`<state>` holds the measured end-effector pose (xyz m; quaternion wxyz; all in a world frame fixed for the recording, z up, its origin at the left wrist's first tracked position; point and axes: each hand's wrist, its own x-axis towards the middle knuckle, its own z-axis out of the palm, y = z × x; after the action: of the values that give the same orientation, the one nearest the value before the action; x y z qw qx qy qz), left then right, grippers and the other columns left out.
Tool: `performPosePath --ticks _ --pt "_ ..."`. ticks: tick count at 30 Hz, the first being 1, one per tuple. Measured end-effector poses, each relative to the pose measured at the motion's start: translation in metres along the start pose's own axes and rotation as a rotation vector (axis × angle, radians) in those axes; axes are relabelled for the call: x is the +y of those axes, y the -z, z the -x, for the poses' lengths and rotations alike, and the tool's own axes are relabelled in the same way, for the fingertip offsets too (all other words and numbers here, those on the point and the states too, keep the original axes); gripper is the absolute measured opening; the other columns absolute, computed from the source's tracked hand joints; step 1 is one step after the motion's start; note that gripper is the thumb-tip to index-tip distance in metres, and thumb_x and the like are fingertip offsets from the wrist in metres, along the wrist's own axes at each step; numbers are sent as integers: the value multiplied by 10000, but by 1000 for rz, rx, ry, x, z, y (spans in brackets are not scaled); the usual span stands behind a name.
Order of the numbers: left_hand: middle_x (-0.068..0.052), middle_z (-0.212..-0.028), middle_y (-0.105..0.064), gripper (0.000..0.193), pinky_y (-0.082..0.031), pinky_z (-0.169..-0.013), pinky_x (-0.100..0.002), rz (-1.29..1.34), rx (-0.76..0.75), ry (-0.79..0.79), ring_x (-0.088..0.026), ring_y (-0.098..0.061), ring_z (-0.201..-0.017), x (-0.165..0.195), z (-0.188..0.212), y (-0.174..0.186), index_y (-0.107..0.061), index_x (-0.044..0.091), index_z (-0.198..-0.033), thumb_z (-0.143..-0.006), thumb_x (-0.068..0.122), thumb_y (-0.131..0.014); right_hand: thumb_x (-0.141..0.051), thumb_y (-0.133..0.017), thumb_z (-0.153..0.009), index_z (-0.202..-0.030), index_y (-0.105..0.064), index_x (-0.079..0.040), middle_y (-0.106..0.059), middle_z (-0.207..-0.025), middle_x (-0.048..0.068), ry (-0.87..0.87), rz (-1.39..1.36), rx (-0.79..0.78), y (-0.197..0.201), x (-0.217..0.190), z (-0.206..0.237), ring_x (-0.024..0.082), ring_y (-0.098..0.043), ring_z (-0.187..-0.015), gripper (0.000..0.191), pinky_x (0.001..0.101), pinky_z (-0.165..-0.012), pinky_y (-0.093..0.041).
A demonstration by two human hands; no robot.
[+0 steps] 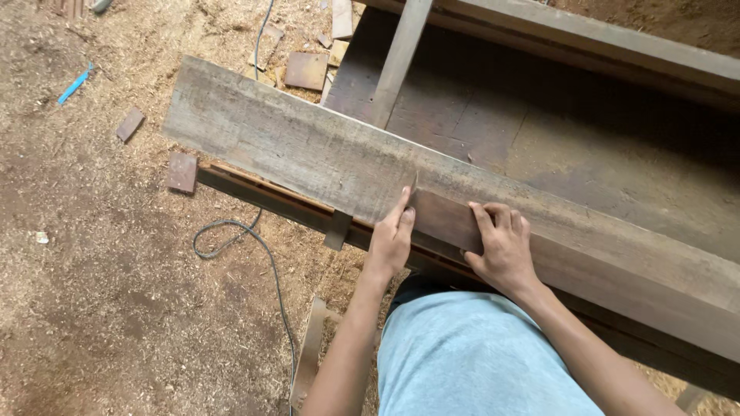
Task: The person sands a thin wooden strip by hand using a small piece of sandpaper while it rests on a larger wooden plank.
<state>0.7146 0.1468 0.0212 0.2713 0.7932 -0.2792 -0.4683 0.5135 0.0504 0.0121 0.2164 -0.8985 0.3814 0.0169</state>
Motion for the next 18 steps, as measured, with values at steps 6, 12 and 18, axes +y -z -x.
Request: performPosePath --ticks 6,12,18 --pt "-329 -1226 -629 559 -500 -949 -409 136 -12 17 -372 -649 -1036 3 35 17 -455 123 -1625 -1092 287 -437 -247 -882 -624 -1471 -443 -95 -368 -1309 129 25 -52 41 19 -3 11 298 -386 -1240 966 529 -1118 -337" --pt "-212 -1364 -628 484 -428 -1011 -303 215 85 -504 -166 -536 -1197 11 15 15 -424 7 -1552 -1148 274 -414 -241 -884 -614 -1470 -457 -90 -353 -1345 111 52 -77 68 31 -4 15 268 -398 -1258 969 528 -1111 -341" --pt "-80 -821 -660 581 -418 -616 -284 232 -56 -148 -130 -434 -621 25 52 28 -426 146 -1596 -1066 378 -367 -244 -906 -550 -1445 -489 -84 -344 -1349 124 85 -94 161 49 9 9 282 -391 -1286 1000 540 -1107 -331"
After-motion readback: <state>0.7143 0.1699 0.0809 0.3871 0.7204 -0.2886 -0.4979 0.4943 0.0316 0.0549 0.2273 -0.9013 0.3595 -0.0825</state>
